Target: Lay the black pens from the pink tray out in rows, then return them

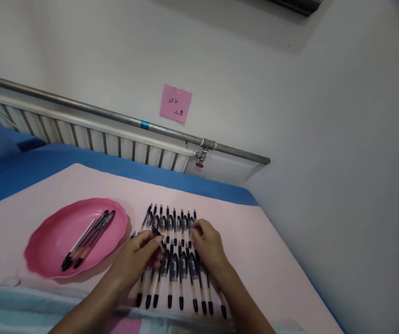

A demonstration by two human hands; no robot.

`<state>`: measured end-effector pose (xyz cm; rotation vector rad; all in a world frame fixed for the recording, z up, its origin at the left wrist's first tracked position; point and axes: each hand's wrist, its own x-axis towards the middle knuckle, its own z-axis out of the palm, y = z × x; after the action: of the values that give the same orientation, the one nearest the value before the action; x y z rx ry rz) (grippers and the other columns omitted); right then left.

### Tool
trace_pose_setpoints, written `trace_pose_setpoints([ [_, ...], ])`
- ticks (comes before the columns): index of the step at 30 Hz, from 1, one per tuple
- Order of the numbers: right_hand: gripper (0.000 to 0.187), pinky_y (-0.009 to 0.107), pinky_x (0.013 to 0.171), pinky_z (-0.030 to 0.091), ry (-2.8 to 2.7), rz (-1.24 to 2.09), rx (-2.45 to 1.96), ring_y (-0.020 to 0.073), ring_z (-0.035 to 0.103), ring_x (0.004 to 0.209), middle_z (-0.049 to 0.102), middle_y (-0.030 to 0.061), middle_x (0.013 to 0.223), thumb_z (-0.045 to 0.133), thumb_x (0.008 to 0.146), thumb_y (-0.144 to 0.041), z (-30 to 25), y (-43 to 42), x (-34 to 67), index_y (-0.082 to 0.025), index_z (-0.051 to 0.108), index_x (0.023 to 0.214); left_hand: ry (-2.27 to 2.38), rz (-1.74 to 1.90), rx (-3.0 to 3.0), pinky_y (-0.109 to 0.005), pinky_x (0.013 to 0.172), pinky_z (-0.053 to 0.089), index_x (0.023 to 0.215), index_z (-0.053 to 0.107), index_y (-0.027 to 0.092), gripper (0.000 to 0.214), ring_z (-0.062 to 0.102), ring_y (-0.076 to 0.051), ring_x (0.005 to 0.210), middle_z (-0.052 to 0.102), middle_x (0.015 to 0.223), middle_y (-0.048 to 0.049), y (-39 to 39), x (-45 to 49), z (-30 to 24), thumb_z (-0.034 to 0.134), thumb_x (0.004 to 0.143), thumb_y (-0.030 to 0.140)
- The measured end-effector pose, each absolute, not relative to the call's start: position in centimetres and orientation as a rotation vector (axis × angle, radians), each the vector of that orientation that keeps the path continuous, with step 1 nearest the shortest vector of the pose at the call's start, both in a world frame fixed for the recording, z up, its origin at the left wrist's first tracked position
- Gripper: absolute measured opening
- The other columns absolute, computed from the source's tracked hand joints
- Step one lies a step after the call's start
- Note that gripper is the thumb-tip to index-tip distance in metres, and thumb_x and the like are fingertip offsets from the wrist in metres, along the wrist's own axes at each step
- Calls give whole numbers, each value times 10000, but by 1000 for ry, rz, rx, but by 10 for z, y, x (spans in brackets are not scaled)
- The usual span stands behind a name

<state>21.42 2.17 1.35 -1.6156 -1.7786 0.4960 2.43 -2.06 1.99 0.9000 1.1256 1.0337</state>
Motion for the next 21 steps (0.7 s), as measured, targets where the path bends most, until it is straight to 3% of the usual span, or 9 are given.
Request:
trace_pose_setpoints([
  [3, 71, 241, 600, 353, -1818, 315, -1807, 150, 530, 690, 588, 12, 753, 484, 749, -235, 4, 37, 235, -199, 546, 755, 1130, 996, 902, -238, 558, 461, 697, 541, 174, 325, 535, -131, 623, 520, 619, 37, -21, 24, 23, 626, 672, 487],
  [11, 200, 250, 593, 309, -1838, 352, -2026, 177, 554, 716, 629, 41, 736, 490, 716, -149, 1, 42, 239, -183, 582, 891, 1149, 972, 936, -205, 516, 428, 670, 565, 163, 287, 515, -110, 563, 546, 575, 29, -25, 27, 28, 647, 674, 438],
  [16, 216, 242, 575, 352, -1696, 420, -2030, 164, 566, 679, 621, 38, 716, 455, 734, -164, 9, 41, 245, -167, 569, 917, 1036, 1048, 704, -213, 525, 475, 741, 596, 155, 220, 582, -118, 613, 558, 652, 20, -22, 21, 22, 672, 704, 358],
  [19, 279, 226, 478, 362, -1535, 673, -1886, 128, 543, 535, 584, 2, 682, 373, 773, -229, 23, 33, 239, -172, 511, 1009, 969, 1094, 538, -222, 545, 504, 818, 618, 140, 127, 625, -131, 636, 614, 694, -17, -17, 13, 26, 642, 750, 244],
  [21, 283, 216, 407, 318, -1348, 1052, -1636, 100, 468, 420, 537, -29, 620, 399, 745, -266, 33, 23, 227, -172, 496, 993, 919, 1135, 434, -245, 571, 525, 832, 622, 129, 84, 653, -156, 668, 648, 716, -49, -13, 6, 31, 598, 783, 193],
])
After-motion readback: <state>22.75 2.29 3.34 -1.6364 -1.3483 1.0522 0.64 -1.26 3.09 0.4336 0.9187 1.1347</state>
